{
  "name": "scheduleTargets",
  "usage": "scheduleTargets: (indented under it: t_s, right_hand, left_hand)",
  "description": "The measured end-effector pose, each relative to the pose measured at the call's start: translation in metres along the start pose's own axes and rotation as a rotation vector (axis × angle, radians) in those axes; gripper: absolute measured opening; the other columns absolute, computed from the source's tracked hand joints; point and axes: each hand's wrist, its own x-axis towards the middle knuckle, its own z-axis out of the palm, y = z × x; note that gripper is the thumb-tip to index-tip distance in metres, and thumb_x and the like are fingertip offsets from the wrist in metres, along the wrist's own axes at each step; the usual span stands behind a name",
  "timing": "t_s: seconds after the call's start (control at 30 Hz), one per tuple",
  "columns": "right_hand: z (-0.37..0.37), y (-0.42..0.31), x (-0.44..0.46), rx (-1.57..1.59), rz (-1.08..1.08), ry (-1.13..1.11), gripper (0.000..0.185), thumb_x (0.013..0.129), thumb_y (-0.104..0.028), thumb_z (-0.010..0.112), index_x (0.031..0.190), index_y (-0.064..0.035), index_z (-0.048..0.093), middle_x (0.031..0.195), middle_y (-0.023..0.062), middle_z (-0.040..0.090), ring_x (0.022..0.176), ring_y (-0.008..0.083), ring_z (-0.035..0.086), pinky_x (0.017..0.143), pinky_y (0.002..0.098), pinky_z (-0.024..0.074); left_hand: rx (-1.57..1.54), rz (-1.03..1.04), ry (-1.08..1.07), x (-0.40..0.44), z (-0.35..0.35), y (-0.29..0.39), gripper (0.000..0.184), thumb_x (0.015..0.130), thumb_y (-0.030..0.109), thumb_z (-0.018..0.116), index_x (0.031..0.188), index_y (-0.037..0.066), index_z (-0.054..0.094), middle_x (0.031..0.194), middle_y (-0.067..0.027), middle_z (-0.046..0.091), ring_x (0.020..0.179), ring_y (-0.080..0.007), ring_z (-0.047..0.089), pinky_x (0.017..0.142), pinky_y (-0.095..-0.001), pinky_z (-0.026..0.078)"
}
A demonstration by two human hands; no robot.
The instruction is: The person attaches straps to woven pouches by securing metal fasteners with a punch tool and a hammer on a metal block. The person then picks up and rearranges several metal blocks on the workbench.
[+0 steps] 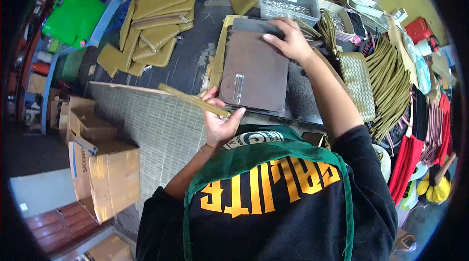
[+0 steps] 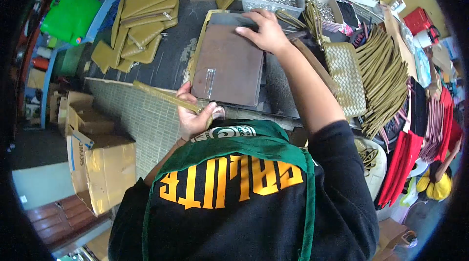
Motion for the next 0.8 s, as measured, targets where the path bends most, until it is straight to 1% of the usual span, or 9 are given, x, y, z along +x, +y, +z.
scheduleTargets:
  t_s: [0.07,0.1,0.17,0.2,0.23,0.4,0.5,0.63,0.8]
  right_hand:
    - [0.000,0.001,0.012,0.065,0.076,-0.079,0.049,0.071,-0.043,0.063,0.106,-0.0087,0.056,0.110,0.0157,0.051,0.108,0.0326,0.041,0.092,0.0385,0.0345]
    - [0.001,0.002,0.017,0.059,0.148,-0.151,0.052,0.070,-0.045,0.062,0.107,-0.0094,0.056,0.112,0.0150,0.050,0.109,0.0323,0.040,0.093,0.0385,0.0338]
    - [0.001,0.007,0.031,-0.017,0.226,-0.272,0.058,0.069,-0.050,0.061,0.110,-0.0104,0.055,0.115,0.0144,0.050,0.110,0.0315,0.042,0.094,0.0373,0.0338]
    - [0.000,0.006,0.039,0.144,0.275,-0.372,0.059,0.069,-0.049,0.061,0.111,-0.0087,0.054,0.114,0.0163,0.052,0.108,0.0309,0.046,0.092,0.0356,0.0356]
    - [-0.001,0.005,0.043,0.161,0.295,-0.400,0.058,0.069,-0.048,0.062,0.111,-0.0078,0.054,0.113,0.0170,0.052,0.107,0.0307,0.048,0.092,0.0349,0.0364]
    - [0.000,0.008,0.038,0.211,0.296,-0.419,0.062,0.066,-0.046,0.066,0.112,-0.0063,0.053,0.114,0.0178,0.052,0.106,0.0301,0.049,0.091,0.0346,0.0369]
    - [0.000,0.008,0.036,0.231,0.248,-0.385,0.075,0.056,-0.049,0.072,0.113,-0.0051,0.052,0.114,0.0184,0.051,0.107,0.0304,0.048,0.092,0.0360,0.0366]
    - [-0.002,0.003,0.036,0.200,0.299,-0.379,0.078,0.053,-0.051,0.072,0.114,-0.0053,0.052,0.113,0.0197,0.051,0.106,0.0317,0.048,0.091,0.0368,0.0371]
    - [-0.004,0.006,0.026,0.160,0.322,-0.334,0.080,0.054,-0.054,0.071,0.114,-0.0048,0.052,0.112,0.0195,0.052,0.105,0.0326,0.048,0.091,0.0377,0.0374]
  left_hand:
    - [-0.478,-0.220,0.165,-0.005,0.012,0.006,0.047,0.063,0.002,0.070,0.095,0.005,0.035,0.124,-0.0164,0.029,0.111,-0.0233,0.036,0.090,-0.0382,0.034]
    - [-0.472,-0.273,0.128,-0.003,0.010,0.011,0.054,0.065,0.000,0.067,0.102,0.005,0.028,0.126,-0.0177,0.024,0.111,-0.0238,0.036,0.093,-0.0379,0.032]
    - [-0.506,-0.252,0.125,-0.006,0.013,0.001,0.060,0.067,-0.001,0.063,0.113,0.001,0.023,0.124,-0.0179,0.027,0.112,-0.0237,0.035,0.093,-0.0376,0.032]
    - [-0.504,-0.267,0.095,-0.007,0.013,0.000,0.065,0.068,0.000,0.062,0.118,0.000,0.020,0.124,-0.0177,0.028,0.112,-0.0239,0.035,0.093,-0.0377,0.032]
    - [-0.556,-0.412,0.086,-0.011,0.015,0.000,0.070,0.071,0.001,0.059,0.125,-0.003,0.014,0.124,-0.0173,0.030,0.113,-0.0241,0.035,0.094,-0.0372,0.032]
    - [-0.472,-0.418,-0.025,-0.014,0.013,-0.006,0.068,0.072,0.003,0.059,0.127,-0.004,0.019,0.121,-0.0163,0.037,0.113,-0.0222,0.038,0.095,-0.0347,0.031]
    - [-0.572,-0.543,-0.029,-0.012,0.012,0.000,0.063,0.073,0.000,0.059,0.125,-0.003,0.024,0.119,-0.0135,0.040,0.110,-0.0202,0.041,0.093,-0.0321,0.034]
    - [-0.615,-0.542,-0.055,-0.003,0.011,0.001,0.058,0.073,0.002,0.061,0.122,-0.003,0.031,0.113,-0.0107,0.046,0.106,-0.0185,0.044,0.091,-0.0305,0.035]
    - [-0.600,-0.601,-0.081,-0.002,0.008,-0.005,0.055,0.076,0.003,0.058,0.122,-0.004,0.030,0.115,-0.0117,0.046,0.106,-0.0185,0.045,0.091,-0.0308,0.035]
